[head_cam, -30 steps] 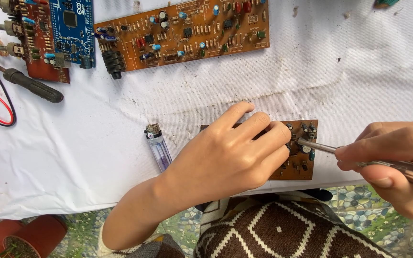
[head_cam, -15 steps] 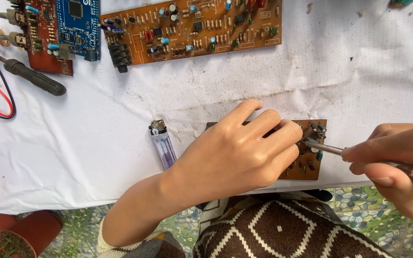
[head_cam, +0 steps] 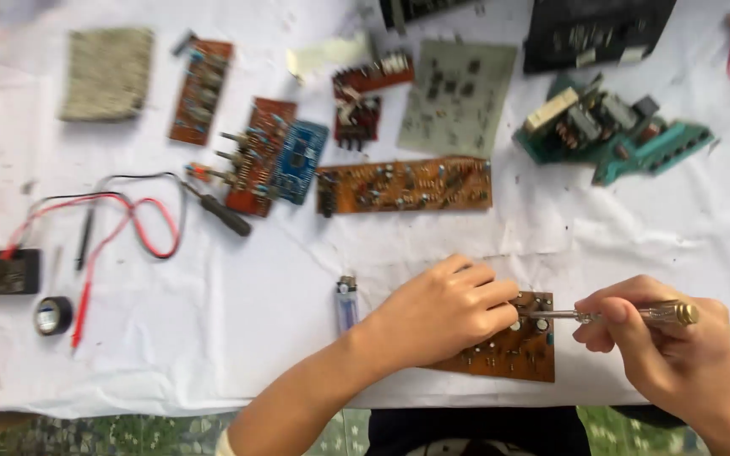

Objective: Removing electronic components from a circuit board using a screwdriver and a lighter as a heat source.

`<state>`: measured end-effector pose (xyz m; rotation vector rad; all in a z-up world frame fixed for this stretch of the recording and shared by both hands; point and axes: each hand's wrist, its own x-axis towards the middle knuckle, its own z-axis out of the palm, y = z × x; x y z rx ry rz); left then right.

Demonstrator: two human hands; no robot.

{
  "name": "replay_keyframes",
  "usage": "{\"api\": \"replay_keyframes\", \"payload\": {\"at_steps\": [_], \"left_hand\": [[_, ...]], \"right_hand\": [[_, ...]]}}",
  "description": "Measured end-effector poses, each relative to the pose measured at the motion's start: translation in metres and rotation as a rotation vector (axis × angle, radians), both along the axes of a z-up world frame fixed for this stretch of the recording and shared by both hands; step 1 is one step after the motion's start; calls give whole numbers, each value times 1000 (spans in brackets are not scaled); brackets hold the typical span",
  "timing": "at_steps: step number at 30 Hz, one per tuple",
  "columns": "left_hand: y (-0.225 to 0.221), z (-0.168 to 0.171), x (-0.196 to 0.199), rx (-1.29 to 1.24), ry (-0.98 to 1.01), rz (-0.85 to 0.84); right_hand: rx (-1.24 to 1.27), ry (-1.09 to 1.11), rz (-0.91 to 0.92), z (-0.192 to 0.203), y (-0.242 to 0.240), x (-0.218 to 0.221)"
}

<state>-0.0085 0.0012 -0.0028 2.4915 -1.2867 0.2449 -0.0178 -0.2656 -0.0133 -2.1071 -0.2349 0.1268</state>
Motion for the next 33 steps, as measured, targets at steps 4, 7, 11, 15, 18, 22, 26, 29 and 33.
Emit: {"api": "replay_keyframes", "payload": {"at_steps": [4,7,11,15,18,22,26,29,33], "left_hand": [[-1,-5,1,0,-35,-2],[-1,-11,2,18,-54,-2],[0,-14,1,35,-33,-14],[-2,-17,1,31,-55,-23],[-2,-20,2,-10,-77,-18],[-3,-28,3,-41,-98,-3],[-6,-32,5,-3,-140,-6],[-7,-37,4,-14,-136,1],[-9,-41,6,-12,-167,2]], "right_hand": [[-17,-79,7,2,4,5],[-13,-77,7,-1,5,7],[4,-117,-2,-3,7,5],[54,-111,-22,-10,4,2],[60,-121,-24,-8,6,-1],[143,-5,-21,-28,-4,-3],[78,-19,-9,-46,-13,6],[94,27,-1,-69,-22,17],[22,34,4,-61,-18,19]]}}
